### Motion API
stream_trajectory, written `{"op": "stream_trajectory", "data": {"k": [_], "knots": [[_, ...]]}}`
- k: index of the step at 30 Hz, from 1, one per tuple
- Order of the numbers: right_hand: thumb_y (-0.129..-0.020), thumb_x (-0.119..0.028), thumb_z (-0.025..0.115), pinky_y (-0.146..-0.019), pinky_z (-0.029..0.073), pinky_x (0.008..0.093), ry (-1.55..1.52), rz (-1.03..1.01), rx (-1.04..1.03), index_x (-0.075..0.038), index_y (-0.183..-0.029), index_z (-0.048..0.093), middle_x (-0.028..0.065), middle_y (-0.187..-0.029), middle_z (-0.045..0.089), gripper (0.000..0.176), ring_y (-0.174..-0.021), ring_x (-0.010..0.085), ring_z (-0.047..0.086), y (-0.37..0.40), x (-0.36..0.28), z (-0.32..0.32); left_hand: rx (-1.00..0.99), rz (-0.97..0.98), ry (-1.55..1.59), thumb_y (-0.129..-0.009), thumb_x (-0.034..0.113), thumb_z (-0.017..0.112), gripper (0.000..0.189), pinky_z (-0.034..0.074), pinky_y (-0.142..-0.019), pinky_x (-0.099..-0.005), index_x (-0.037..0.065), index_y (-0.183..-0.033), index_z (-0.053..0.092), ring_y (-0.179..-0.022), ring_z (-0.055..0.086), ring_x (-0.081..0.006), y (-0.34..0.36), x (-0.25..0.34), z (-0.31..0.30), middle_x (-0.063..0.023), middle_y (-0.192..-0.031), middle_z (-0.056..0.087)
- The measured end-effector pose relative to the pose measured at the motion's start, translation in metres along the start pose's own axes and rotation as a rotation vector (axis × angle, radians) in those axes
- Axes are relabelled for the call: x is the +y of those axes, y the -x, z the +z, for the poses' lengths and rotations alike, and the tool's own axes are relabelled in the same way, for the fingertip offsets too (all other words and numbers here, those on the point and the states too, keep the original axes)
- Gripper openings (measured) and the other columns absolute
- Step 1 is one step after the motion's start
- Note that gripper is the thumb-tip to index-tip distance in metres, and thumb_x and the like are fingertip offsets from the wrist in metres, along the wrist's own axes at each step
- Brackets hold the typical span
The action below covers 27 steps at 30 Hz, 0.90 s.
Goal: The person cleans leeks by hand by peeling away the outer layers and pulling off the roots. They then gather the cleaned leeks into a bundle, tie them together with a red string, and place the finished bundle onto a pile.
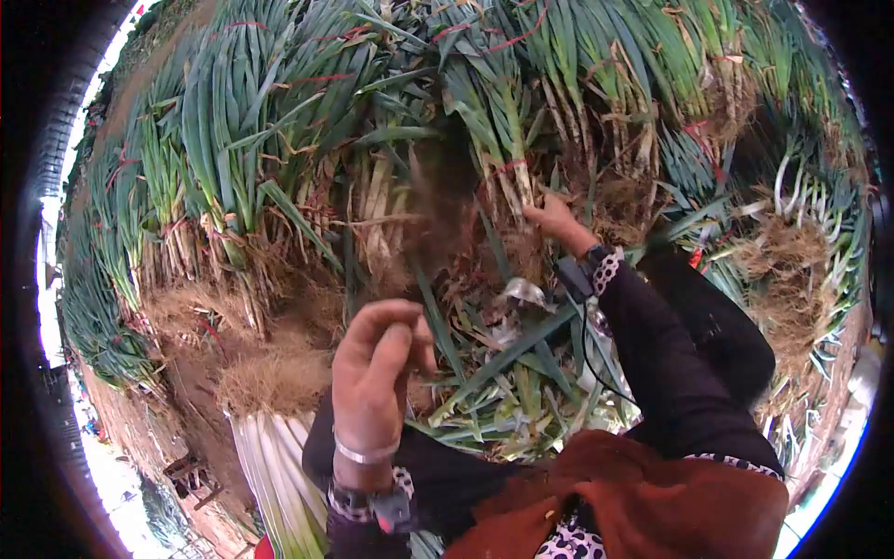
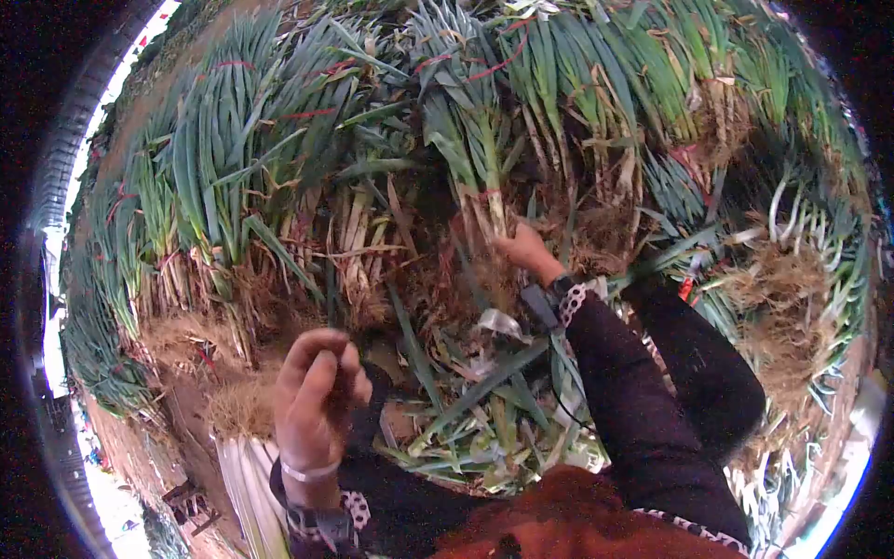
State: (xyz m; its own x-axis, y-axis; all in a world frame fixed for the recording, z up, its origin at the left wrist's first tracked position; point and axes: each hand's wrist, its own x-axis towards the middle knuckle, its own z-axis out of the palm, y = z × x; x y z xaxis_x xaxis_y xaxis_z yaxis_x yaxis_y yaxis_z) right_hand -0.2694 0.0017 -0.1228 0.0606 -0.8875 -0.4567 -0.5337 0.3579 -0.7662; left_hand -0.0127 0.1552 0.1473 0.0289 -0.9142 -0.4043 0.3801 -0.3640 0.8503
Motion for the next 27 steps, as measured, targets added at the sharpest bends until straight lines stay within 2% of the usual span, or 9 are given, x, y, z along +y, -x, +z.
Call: {"op": "stream_trajectory", "data": {"k": [7,9,11,12,13,14,17,23,27], "knots": [[-0.077,-0.041,0.062,-0.056,0.044,0.0347,-0.089,-0.01,0.091,0.007,-0.084,0.055,0.0085,-0.072,0.057,0.049,-0.067,0.0171,0.055,0.013,-0.011,-0.026,0.067,-0.129,-0.336,-0.084,0.015,0.056,0.025,0.043,-0.059,-0.0236,0.001,-0.105,0.055,-0.071,0.053,-0.0088,-0.054,-0.088,0.014,-0.0038,-0.089,0.06],[-0.081,-0.034,0.057,-0.055,0.042,0.0328,-0.297,0.035,-0.044,0.005,-0.081,0.057,0.0062,-0.068,0.054,0.039,-0.065,0.0126,0.05,0.022,-0.011,-0.019,0.03,0.02,-0.476,-0.084,0.017,0.056,0.029,0.045,-0.063,-0.0252,0.003,-0.109,0.053,-0.074,0.056,-0.0115,-0.089,-0.164,-0.013,-0.0034,-0.094,0.058],[-0.08,-0.029,0.056,-0.054,0.043,0.0321,-0.052,-0.25,-0.06,0.003,-0.085,0.059,0.0041,-0.066,0.055,0.033,-0.061,0.0157,0.054,0.002,0.038,0.003,0.099,-0.299,-0.329,-0.084,0.017,0.056,0.028,0.046,-0.061,-0.0267,0.003,-0.108,0.052,-0.074,0.057,-0.0134,-0.084,-0.182,-0.001,-0.0038,-0.093,0.059],[-0.081,-0.031,0.056,-0.059,0.045,0.0329,0.083,-0.342,-0.147,0.001,-0.091,0.061,0.0066,-0.07,0.06,0.034,-0.064,0.0176,0.056,0.002,0.056,0.013,0.074,-0.343,-0.325,-0.085,0.017,0.055,0.028,0.046,-0.06,-0.0266,0.004,-0.109,0.052,-0.074,0.057,-0.0136,-0.081,-0.193,0.002,-0.0039,-0.094,0.059],[-0.081,-0.037,0.057,-0.068,0.047,0.0359,0.032,-0.074,-0.435,0.0,-0.096,0.062,0.0125,-0.084,0.064,0.04,-0.074,0.0229,0.06,0.027,0.042,0.009,0.051,-0.396,-0.32,-0.085,0.017,0.055,0.027,0.046,-0.06,-0.0266,0.005,-0.109,0.052,-0.075,0.058,-0.0138,-0.078,-0.207,0.002,-0.0041,-0.095,0.059],[-0.08,-0.04,0.058,-0.074,0.047,0.0376,0.223,-0.212,-0.481,0.0,-0.096,0.063,0.0156,-0.093,0.064,0.043,-0.082,0.0287,0.061,0.033,0.056,0.019,0.042,-0.408,-0.317,-0.085,0.017,0.055,0.027,0.046,-0.06,-0.0266,0.005,-0.109,0.052,-0.075,0.058,-0.0138,-0.076,-0.217,0.004,-0.0041,-0.095,0.059],[-0.079,-0.035,0.059,-0.073,0.046,0.0393,0.329,-0.24,-0.242,0.0,-0.089,0.064,0.0185,-0.089,0.063,0.037,-0.085,0.0335,0.059,0.041,0.044,0.005,-0.01,-0.398,-0.37,-0.086,0.019,0.053,0.028,0.046,-0.06,-0.025,0.006,-0.111,0.051,-0.075,0.058,-0.0138,-0.076,-0.226,0.01,-0.0046,-0.096,0.059],[-0.08,-0.031,0.055,-0.071,0.044,0.0461,0.277,-0.195,0.749,0.005,-0.093,0.054,0.0246,-0.089,0.057,0.038,-0.082,0.0408,0.055,-0.088,0.07,-0.081,-0.021,-0.473,-0.147,-0.088,0.02,0.051,0.027,0.046,-0.063,-0.024,0.005,-0.111,0.052,-0.076,0.059,-0.0141,-0.062,-0.218,0.029,-0.0062,-0.099,0.06],[-0.081,-0.031,0.054,-0.075,0.044,0.0446,0.281,0.044,0.58,0.006,-0.099,0.053,0.0237,-0.09,0.058,0.042,-0.086,0.0399,0.055,-0.113,0.083,-0.097,-0.005,-0.509,-0.062,-0.088,0.019,0.052,0.028,0.046,-0.061,-0.0237,0.003,-0.111,0.051,-0.074,0.06,-0.0131,-0.076,-0.218,0.028,-0.0066,-0.096,0.061]]}}
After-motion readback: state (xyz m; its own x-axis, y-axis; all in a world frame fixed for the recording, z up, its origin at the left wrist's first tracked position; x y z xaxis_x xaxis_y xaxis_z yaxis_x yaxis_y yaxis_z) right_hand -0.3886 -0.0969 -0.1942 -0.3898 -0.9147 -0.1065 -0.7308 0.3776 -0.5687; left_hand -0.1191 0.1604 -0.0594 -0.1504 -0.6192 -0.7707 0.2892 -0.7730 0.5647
